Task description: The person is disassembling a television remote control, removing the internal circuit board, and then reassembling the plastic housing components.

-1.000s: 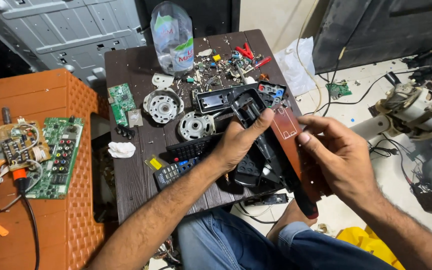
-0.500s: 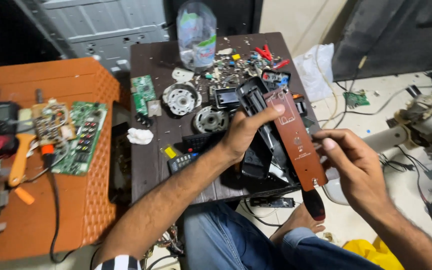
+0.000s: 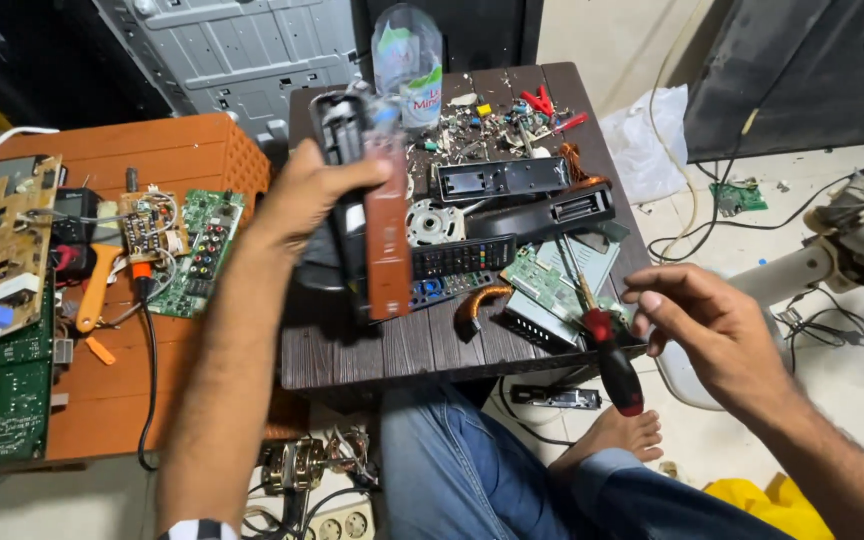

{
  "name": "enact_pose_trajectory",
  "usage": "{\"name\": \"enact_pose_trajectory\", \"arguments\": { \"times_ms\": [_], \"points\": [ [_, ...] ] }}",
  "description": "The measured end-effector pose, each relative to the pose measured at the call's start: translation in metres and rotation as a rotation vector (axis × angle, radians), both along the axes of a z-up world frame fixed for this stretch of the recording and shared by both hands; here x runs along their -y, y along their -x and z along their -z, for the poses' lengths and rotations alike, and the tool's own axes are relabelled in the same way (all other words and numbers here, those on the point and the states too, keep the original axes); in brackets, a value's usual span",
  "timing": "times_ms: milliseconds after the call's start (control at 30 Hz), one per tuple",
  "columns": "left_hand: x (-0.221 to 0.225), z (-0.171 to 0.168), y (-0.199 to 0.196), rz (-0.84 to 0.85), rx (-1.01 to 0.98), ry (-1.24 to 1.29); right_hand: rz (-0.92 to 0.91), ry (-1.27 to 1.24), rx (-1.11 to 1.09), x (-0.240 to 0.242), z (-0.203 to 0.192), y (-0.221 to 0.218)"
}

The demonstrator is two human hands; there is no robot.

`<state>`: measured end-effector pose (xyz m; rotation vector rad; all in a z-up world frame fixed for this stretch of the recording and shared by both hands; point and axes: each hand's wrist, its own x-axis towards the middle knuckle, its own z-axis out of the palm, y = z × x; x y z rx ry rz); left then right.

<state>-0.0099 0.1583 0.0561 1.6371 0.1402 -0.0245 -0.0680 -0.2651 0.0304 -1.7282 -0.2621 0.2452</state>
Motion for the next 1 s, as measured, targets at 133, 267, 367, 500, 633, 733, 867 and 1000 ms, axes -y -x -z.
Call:
{"name": "enact_pose_trajectory", "arguments": {
  "times_ms": [133,267,367,500,633,733,867,1000],
  "points": [
    [-0.024,0.016,0.006,-0.004,-0.121,-0.237,-0.036,0.079,-0.001,0.004,0.002,0.002],
    [-0.041,0.046,-0.005,0.013,-0.215,-0.35,-0.055,0.129,0.003,0.002,0.003,0.002],
    [-0.045,0.07,-0.008,0.012,-0.075,-0.558,-0.059,0.183,0.006,0.005,0.003,0.004],
    [-0.02,0.048,0.003,-0.043,-0.036,-0.8,-0.043,0.199,-0.042,0.008,0.008,0.001],
    [-0.007,0.057,0.005,-0.07,-0.003,-0.894,-0.047,0.18,-0.075,0.003,0.007,0.003],
    [-0.003,0.067,0.002,-0.1,0.083,-1.044,-0.049,0.251,-0.087,0.004,0.007,0.0],
    [-0.013,0.088,-0.006,-0.149,0.3,-1.296,-0.03,0.355,-0.013,0.004,0.006,0.001],
    [-0.023,0.098,-0.015,-0.189,0.361,-1.365,0.014,0.486,0.114,0.006,0.008,-0.001]
  ]
}}
